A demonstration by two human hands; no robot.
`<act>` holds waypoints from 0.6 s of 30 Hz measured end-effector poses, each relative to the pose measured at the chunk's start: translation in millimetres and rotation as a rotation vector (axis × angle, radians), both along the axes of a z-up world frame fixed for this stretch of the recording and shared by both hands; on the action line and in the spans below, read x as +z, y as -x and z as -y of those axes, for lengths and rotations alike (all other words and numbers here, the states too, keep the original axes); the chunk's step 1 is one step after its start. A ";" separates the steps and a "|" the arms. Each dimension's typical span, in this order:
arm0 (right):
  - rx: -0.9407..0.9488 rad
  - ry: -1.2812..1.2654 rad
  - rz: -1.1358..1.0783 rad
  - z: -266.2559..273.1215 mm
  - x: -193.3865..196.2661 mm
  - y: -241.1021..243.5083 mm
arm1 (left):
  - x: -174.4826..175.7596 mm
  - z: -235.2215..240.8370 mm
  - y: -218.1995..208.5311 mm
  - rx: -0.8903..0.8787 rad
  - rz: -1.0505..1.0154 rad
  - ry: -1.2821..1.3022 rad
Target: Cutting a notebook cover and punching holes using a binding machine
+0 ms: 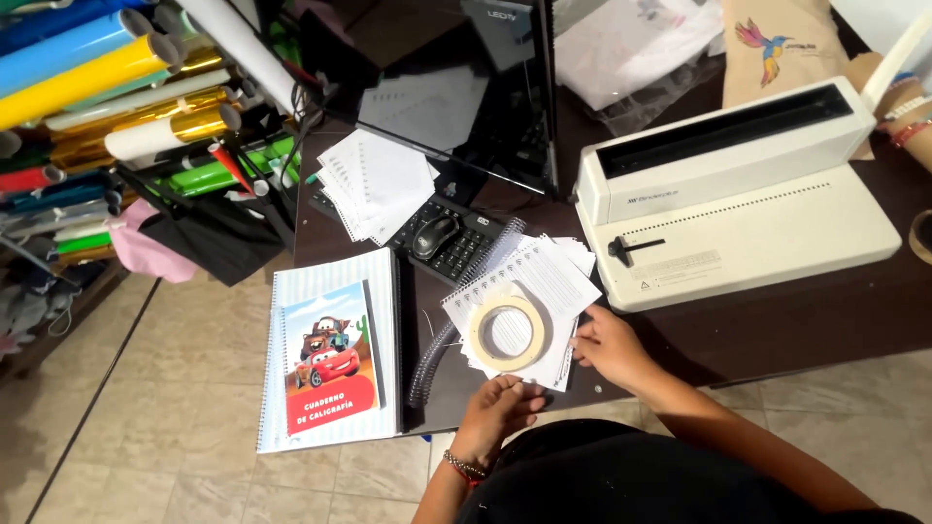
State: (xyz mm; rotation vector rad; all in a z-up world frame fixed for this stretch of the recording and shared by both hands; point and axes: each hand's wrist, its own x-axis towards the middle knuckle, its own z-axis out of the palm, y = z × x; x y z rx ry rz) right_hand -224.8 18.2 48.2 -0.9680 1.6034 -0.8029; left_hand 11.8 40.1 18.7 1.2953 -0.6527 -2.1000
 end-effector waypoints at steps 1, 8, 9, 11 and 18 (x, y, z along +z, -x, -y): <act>0.040 0.010 -0.009 -1.7 1.5 2.0 | -1.6 -0.4 -1.5 -0.030 0.025 0.016; 0.439 -0.009 -0.388 -30.3 3.1 17.8 | 39.3 -16.6 -4.7 -0.140 0.488 0.710; 0.436 -0.008 -0.388 -27.4 4.3 16.4 | 55.4 -12.5 5.6 -0.142 0.488 0.712; 0.880 0.280 -0.030 -27.2 6.3 13.8 | 87.2 -9.1 26.3 -0.260 0.504 1.536; 1.176 -0.022 0.260 -31.1 14.9 2.3 | 95.5 -16.0 35.2 -0.406 0.414 1.686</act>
